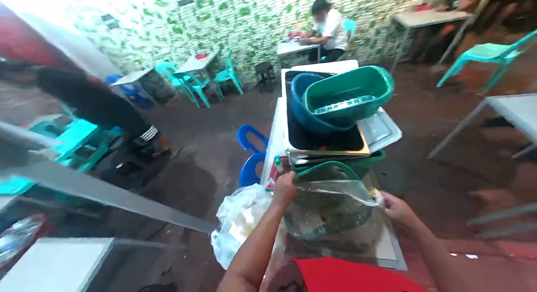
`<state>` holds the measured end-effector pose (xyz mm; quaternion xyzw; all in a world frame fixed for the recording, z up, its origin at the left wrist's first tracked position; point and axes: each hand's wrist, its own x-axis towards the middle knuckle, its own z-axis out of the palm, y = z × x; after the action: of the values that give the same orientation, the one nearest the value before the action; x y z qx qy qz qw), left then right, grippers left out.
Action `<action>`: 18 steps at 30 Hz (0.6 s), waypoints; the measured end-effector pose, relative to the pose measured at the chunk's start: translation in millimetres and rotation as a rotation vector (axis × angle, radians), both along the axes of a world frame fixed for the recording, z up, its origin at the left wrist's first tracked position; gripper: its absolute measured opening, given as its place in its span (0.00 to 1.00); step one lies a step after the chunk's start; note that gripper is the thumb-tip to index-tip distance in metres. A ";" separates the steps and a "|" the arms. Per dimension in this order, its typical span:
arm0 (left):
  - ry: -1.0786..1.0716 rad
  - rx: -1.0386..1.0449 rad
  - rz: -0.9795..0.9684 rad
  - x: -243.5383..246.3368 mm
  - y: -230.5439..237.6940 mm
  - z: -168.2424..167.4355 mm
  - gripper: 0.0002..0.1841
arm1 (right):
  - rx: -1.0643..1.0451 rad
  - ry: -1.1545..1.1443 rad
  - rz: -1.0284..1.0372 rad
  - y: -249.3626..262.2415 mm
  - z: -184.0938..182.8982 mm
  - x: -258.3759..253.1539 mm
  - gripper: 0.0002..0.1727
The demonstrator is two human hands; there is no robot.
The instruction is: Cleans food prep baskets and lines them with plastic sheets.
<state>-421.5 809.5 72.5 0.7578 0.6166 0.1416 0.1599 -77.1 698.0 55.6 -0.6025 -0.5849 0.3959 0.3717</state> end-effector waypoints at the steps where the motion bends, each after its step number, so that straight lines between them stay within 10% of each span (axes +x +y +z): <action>1: -0.018 0.015 0.026 -2.7 -0.8 -1.0 0.17 | 0.051 -0.037 -0.023 -7.1 -7.9 -2.1 0.18; 5: -0.076 0.037 0.126 -16.9 -1.6 -5.4 0.18 | 0.266 -0.279 0.125 -36.5 -62.7 -8.8 0.13; 8: -0.106 0.021 0.161 -22.6 -3.7 -7.3 0.18 | -0.043 -0.430 0.348 -48.3 -99.0 -12.0 0.20; 11: -0.137 0.117 0.082 -22.5 -5.9 -7.6 0.18 | 0.039 -0.069 -0.077 -54.5 -61.0 -5.6 0.22; 16: -0.152 0.165 -0.079 -3.9 -14.8 -7.4 0.16 | 0.190 0.026 0.028 -14.4 -6.9 10.9 0.73; 18: -0.171 0.052 -0.151 1.4 -19.2 11.3 0.17 | 0.077 0.023 0.111 -9.7 3.7 -6.5 0.71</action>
<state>-420.1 790.3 83.7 0.7909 0.5382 0.2092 0.2025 -83.6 688.3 59.2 -0.5498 -0.6279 0.4002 0.3786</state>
